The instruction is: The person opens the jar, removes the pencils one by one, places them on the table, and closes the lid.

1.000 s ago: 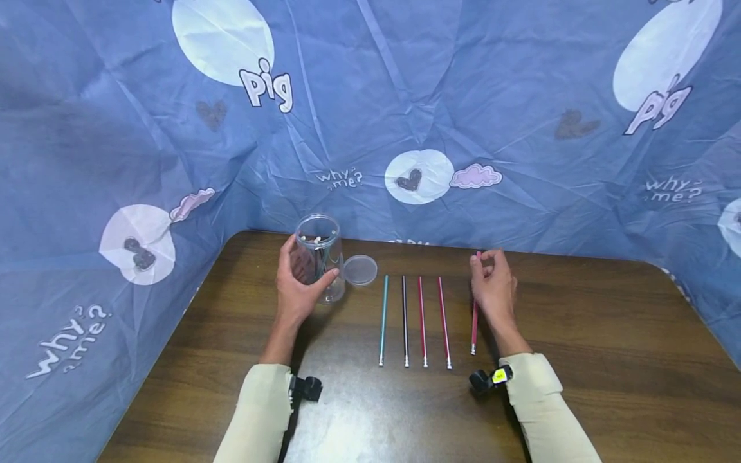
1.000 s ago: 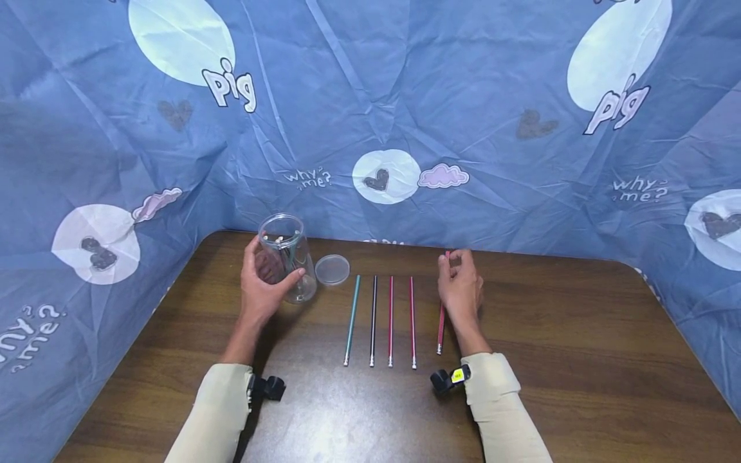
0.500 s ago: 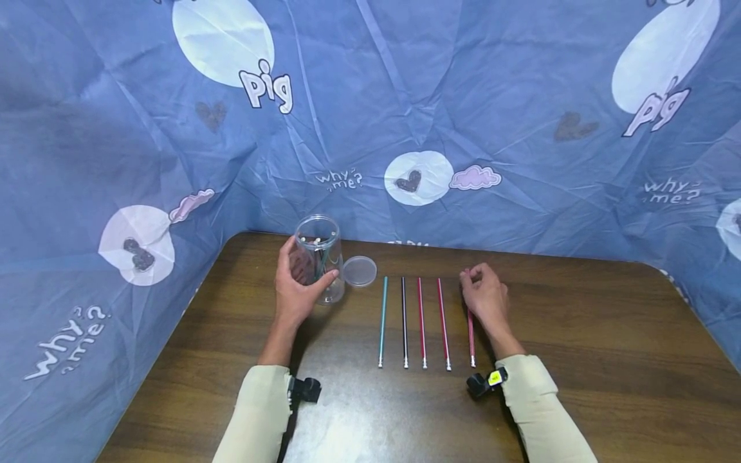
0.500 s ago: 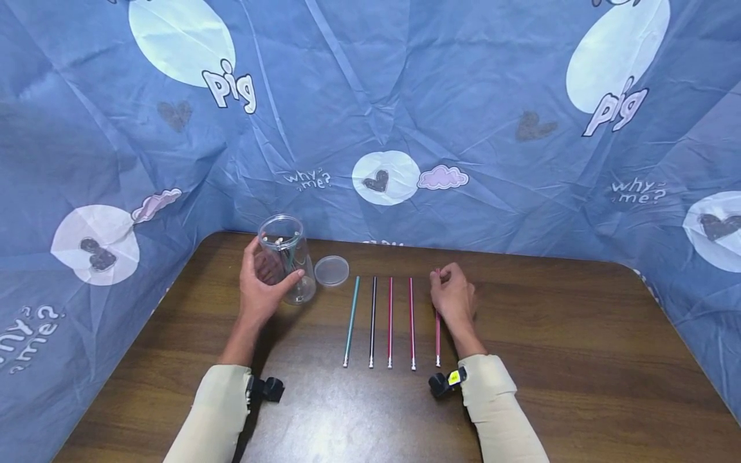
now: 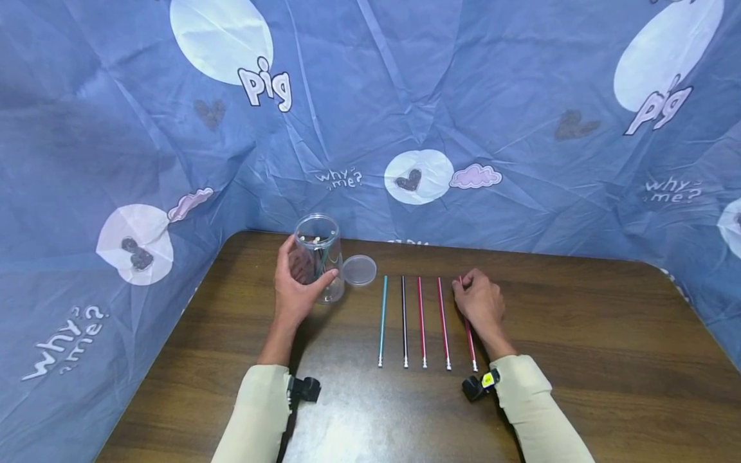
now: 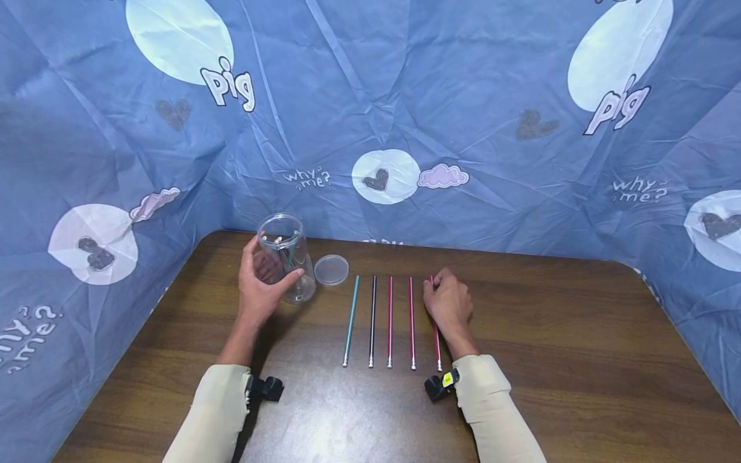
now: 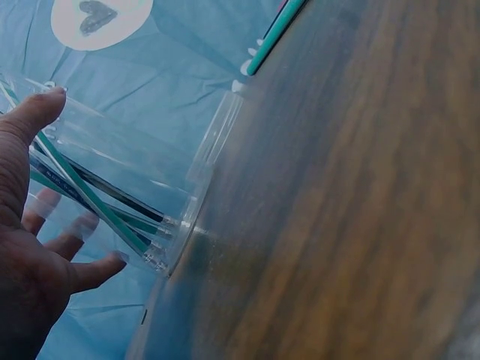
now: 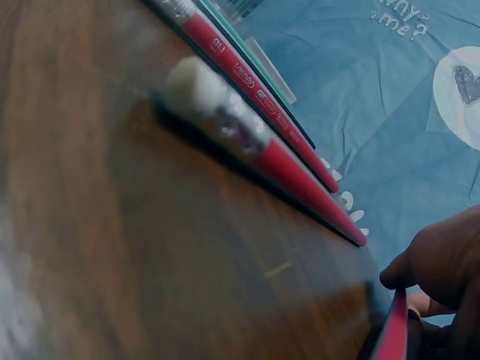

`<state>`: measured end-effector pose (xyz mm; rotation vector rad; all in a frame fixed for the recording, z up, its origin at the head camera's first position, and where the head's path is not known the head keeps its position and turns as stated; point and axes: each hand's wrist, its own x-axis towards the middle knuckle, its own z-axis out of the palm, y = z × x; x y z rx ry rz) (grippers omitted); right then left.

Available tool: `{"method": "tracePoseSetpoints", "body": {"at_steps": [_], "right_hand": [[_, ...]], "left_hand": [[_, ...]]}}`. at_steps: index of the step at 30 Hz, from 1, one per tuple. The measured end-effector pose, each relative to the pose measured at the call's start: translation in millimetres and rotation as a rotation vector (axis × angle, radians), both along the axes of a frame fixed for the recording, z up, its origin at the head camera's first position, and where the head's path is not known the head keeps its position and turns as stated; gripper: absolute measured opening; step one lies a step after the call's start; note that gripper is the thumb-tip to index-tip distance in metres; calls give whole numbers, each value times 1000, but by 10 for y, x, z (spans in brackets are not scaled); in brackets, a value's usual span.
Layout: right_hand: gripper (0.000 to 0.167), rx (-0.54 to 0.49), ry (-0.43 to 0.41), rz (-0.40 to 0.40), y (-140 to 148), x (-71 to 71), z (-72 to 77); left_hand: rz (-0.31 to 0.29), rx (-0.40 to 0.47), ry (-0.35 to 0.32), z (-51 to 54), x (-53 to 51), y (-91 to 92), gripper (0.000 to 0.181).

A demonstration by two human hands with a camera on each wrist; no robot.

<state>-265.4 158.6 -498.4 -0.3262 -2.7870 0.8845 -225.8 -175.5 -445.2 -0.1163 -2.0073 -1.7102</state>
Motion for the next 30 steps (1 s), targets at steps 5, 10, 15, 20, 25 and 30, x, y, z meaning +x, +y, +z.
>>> {"method": "tracePoseSetpoints", "body": {"at_steps": [5, 10, 15, 20, 25, 30], "right_hand": [[22, 13, 6, -20, -6, 9, -11], [23, 24, 25, -25, -16, 10, -27], [24, 20, 40, -29, -22, 9, -25], [22, 7, 30, -11, -14, 2, -25], [20, -6, 27, -10, -6, -10, -42], [19, -8, 37, 0, -15, -22, -44]], "left_hand": [[-3, 2, -5, -8, -5, 3, 87], [-3, 4, -13, -20, -7, 2, 87], [8, -4, -20, -17, 0, 1, 87], [14, -13, -20, -13, 9, 1, 87], [0, -2, -12, -21, -1, 1, 86], [5, -7, -16, -13, 3, 0, 86]]}}
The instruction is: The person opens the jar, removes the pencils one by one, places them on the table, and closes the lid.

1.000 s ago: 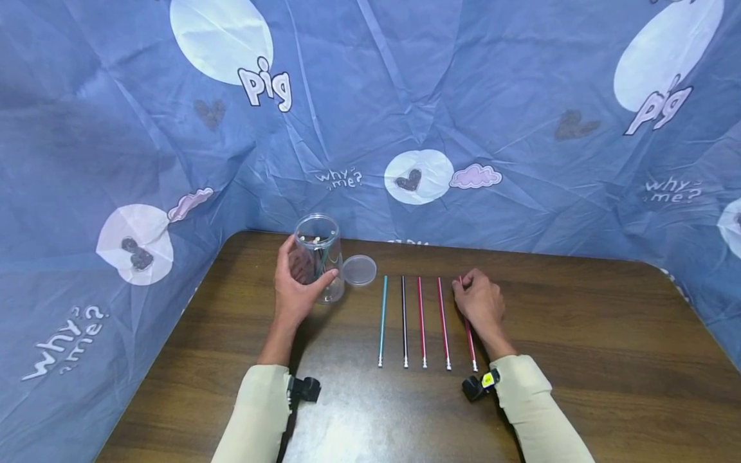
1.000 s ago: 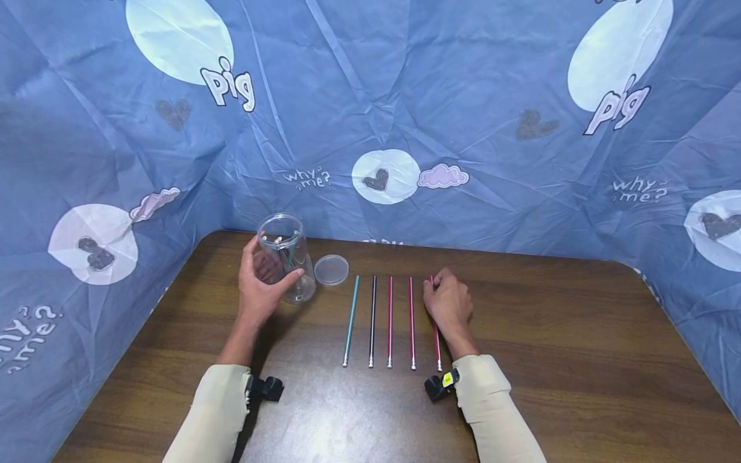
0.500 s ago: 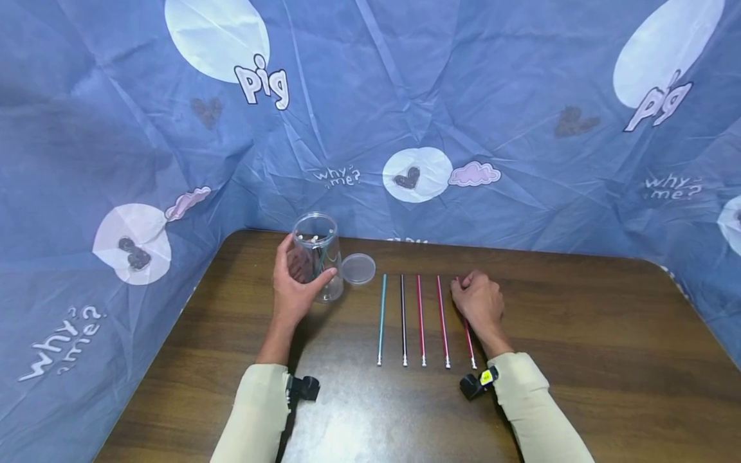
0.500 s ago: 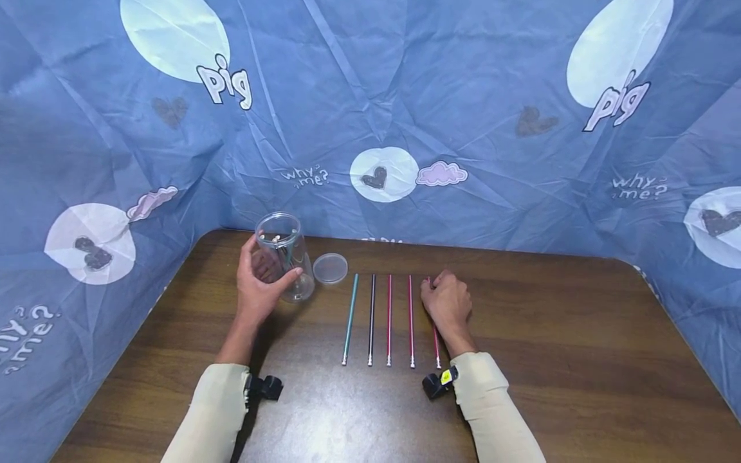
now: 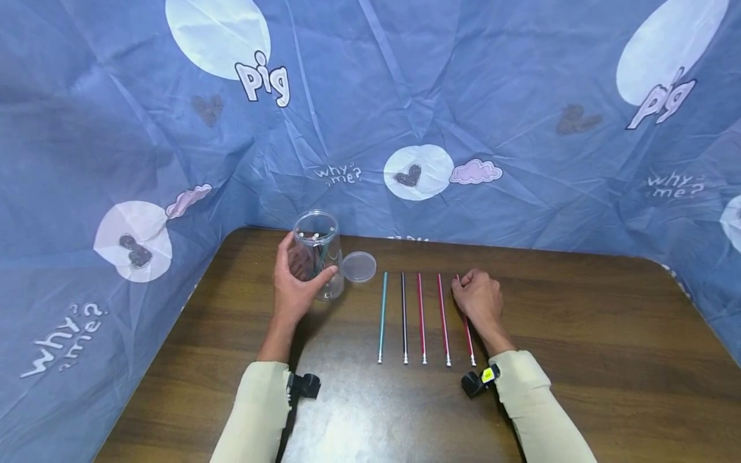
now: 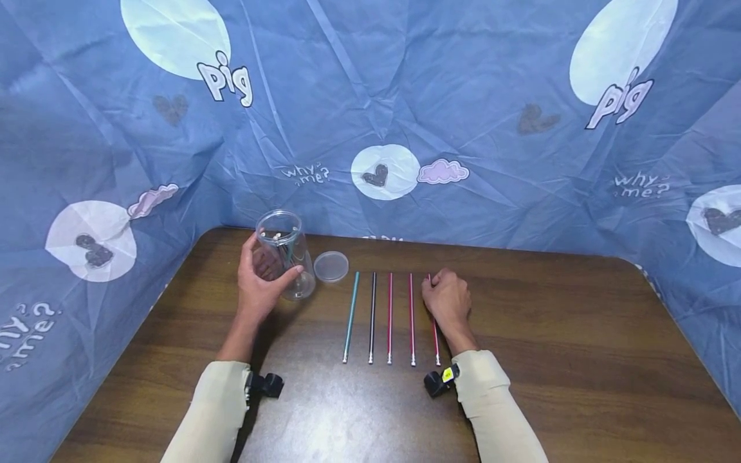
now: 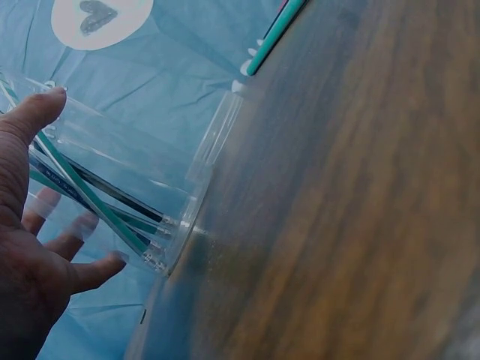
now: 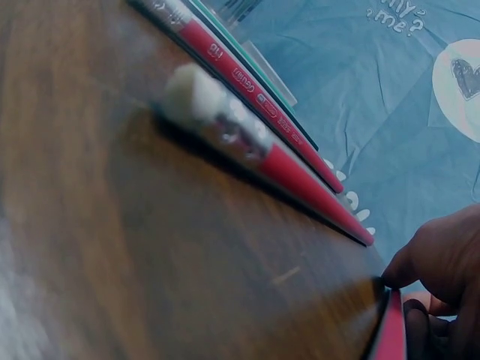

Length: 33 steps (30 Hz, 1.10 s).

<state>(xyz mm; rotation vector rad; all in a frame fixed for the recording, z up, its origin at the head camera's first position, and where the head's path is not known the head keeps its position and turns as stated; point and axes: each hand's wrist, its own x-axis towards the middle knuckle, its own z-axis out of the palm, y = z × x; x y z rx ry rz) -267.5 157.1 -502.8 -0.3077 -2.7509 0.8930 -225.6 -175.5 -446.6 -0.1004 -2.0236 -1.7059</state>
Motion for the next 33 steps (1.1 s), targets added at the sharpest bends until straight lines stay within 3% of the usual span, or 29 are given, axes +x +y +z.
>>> {"method": "tracePoseSetpoints", "body": {"at_steps": [17, 33], "right_hand": [[21, -6, 16, 2, -6, 1, -2], [28, -149, 9, 5, 14, 21, 108]], "left_hand": [[3, -19, -9, 23, 8, -15, 86], [-6, 3, -14, -3, -18, -24, 86]]}}
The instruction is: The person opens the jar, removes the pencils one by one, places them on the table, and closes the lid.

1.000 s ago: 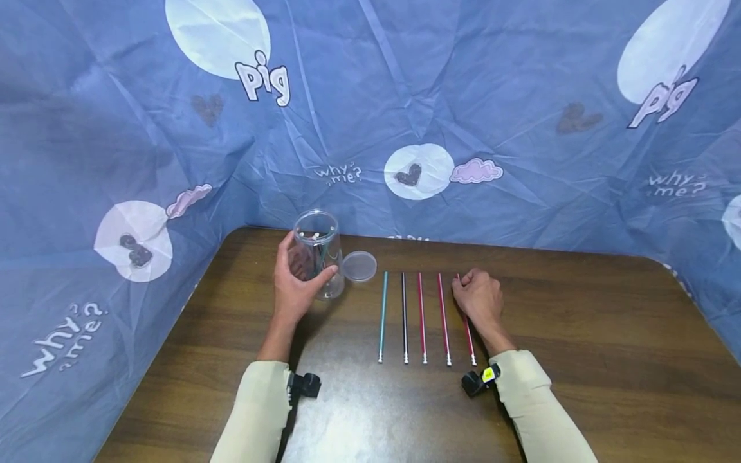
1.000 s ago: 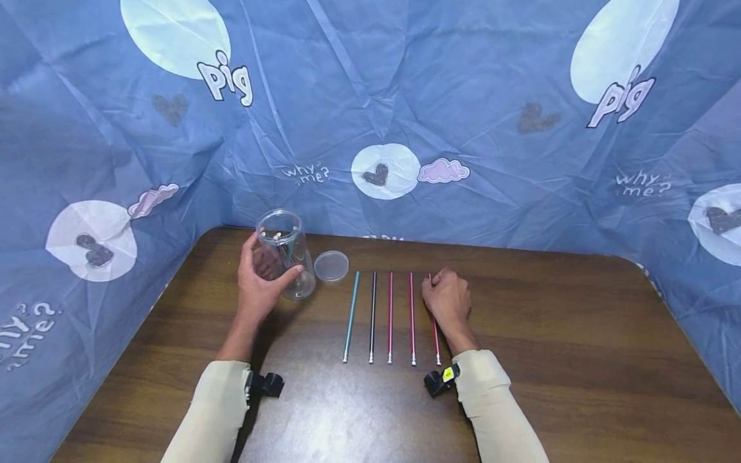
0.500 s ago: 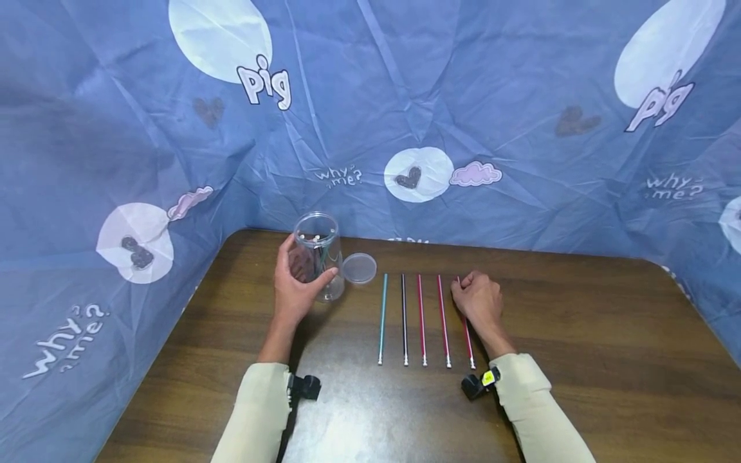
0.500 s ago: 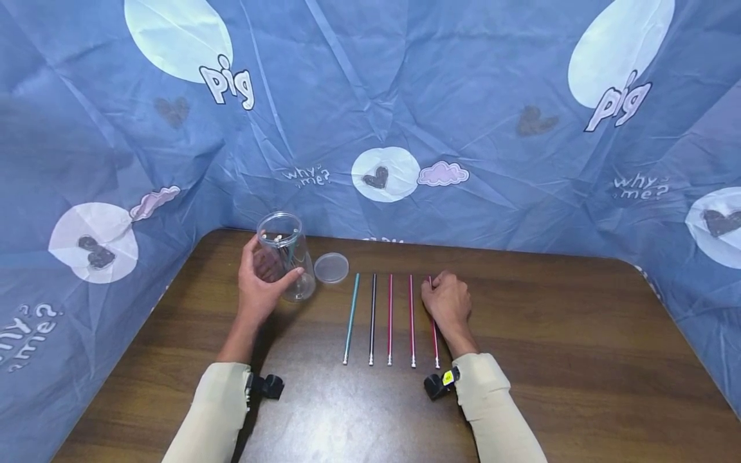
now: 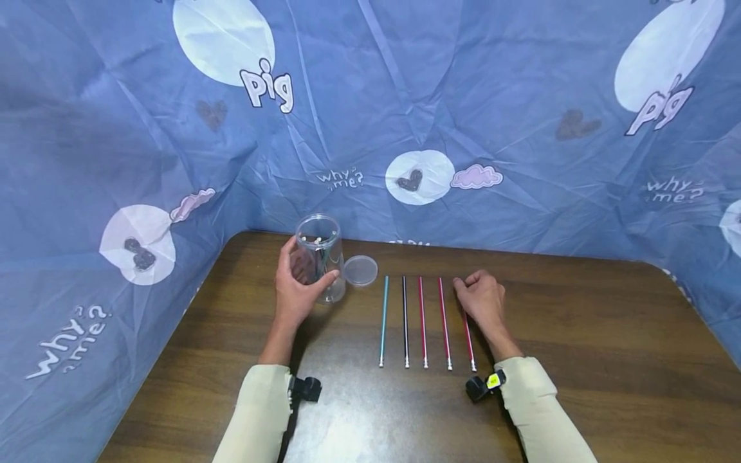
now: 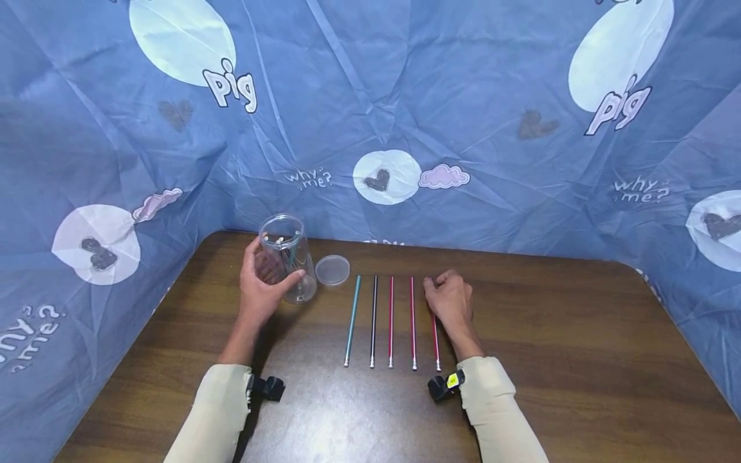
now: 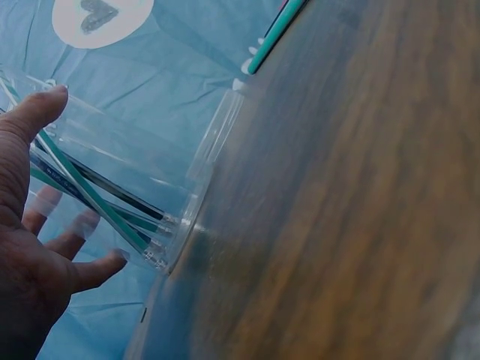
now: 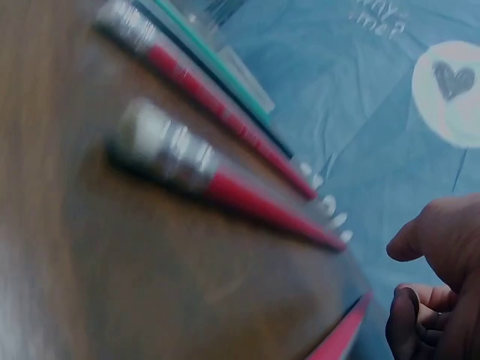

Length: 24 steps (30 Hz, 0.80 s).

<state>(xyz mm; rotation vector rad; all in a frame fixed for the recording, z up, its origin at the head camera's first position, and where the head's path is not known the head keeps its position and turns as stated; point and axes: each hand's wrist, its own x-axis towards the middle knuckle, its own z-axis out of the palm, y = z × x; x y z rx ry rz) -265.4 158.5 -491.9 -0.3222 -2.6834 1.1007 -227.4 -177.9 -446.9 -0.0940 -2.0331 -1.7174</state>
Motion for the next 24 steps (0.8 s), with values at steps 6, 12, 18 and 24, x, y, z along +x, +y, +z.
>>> {"method": "tracePoseSetpoints", "body": {"at_steps": [6, 12, 18, 24], "right_hand": [[24, -40, 102, 120, -171, 61, 232], [19, -77, 184, 292, -435, 231, 561], [17, -117, 230, 418, -725, 395, 708], [15, -139, 265, 576, -1078, 537, 678]], "left_hand": [[-14, 16, -3, -13, -2, -16, 87], [-18, 4, -9, -6, 0, -7, 86], [-22, 4, -6, -3, 2, 2, 86], [-9, -10, -4, 9, 14, -2, 86]]}}
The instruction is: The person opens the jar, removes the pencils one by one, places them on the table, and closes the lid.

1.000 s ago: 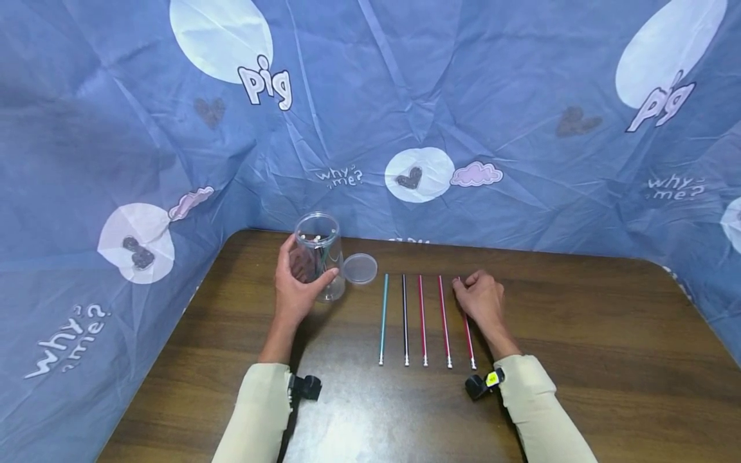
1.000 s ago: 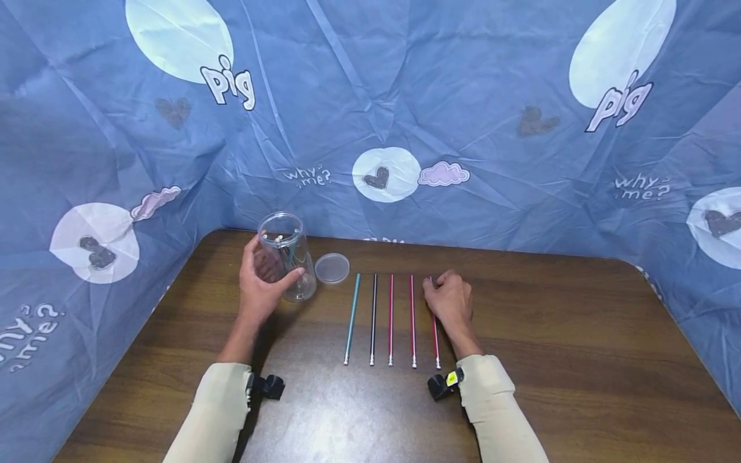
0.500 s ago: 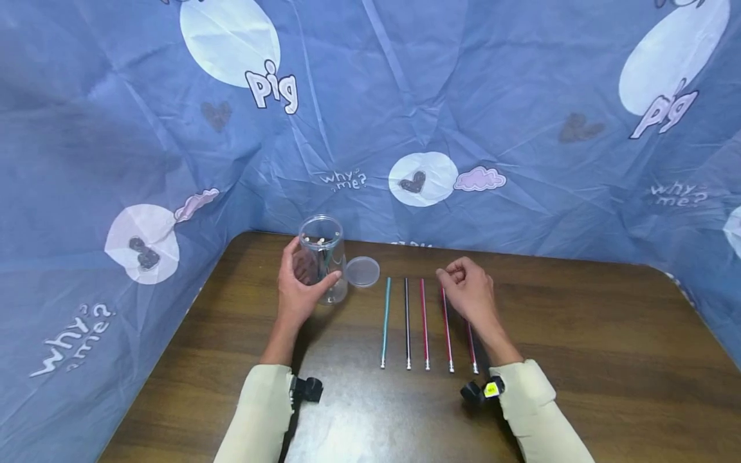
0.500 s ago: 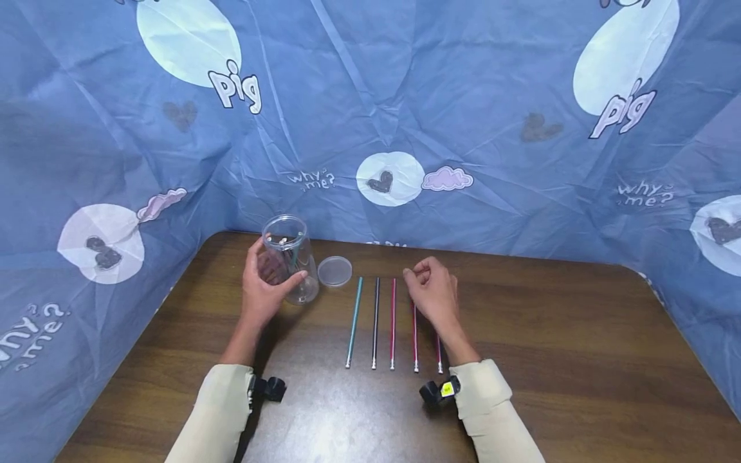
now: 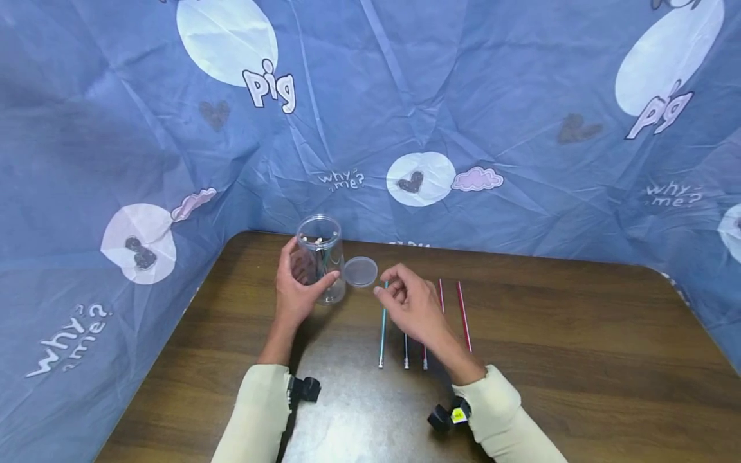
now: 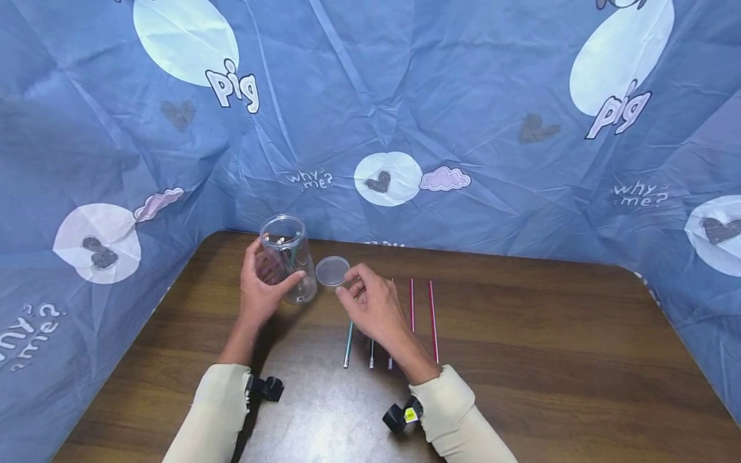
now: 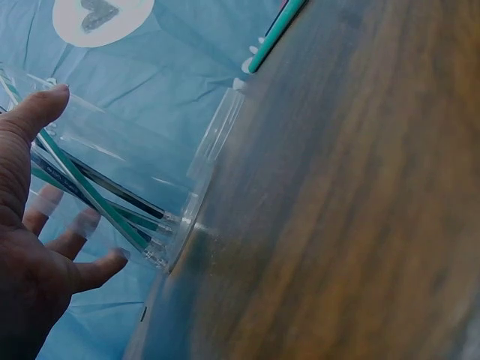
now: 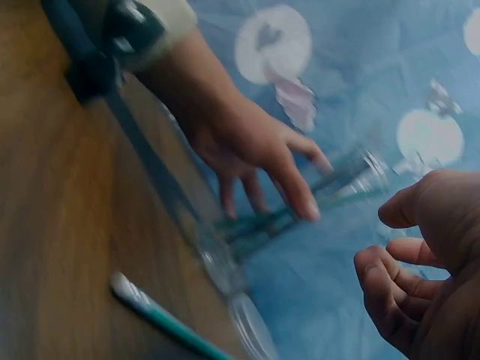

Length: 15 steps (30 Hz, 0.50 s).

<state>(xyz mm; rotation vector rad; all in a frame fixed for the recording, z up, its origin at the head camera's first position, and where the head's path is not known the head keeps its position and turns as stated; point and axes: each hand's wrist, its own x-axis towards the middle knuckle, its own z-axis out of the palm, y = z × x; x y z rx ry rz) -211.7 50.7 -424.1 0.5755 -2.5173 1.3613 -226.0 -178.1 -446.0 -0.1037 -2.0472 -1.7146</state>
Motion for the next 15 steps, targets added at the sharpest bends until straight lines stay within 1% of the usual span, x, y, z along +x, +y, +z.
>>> {"method": "tracePoseSetpoints", "body": {"at_steps": [3, 5, 6, 7, 10, 12, 13, 14, 15], "right_hand": [[17, -11, 38, 78, -166, 32, 3], [17, -11, 80, 109, -256, 27, 30], [18, -10, 94, 122, -294, 16, 53], [18, -6, 115, 131, -330, -1, 80], [22, 20, 169, 141, -438, -63, 158], [27, 52, 191, 132, -515, -103, 205], [29, 73, 208, 128, -559, -125, 225], [32, 97, 217, 123, -602, -145, 248], [35, 124, 226, 116, -645, -164, 270]], "left_hand": [[2, -15, -2, 14, 12, -12, 86], [0, -17, -9, 16, 13, -18, 86], [3, -21, -8, -29, -15, -33, 87], [2, -23, -10, -25, -16, -31, 87], [-1, -21, -14, -17, -16, -26, 86], [-11, -18, -4, -32, -23, -27, 86], [-20, -10, -3, 4, 2, -17, 86], [-26, -4, 0, -6, -2, -24, 86], [-30, 3, 7, -45, -27, -38, 86]]}}
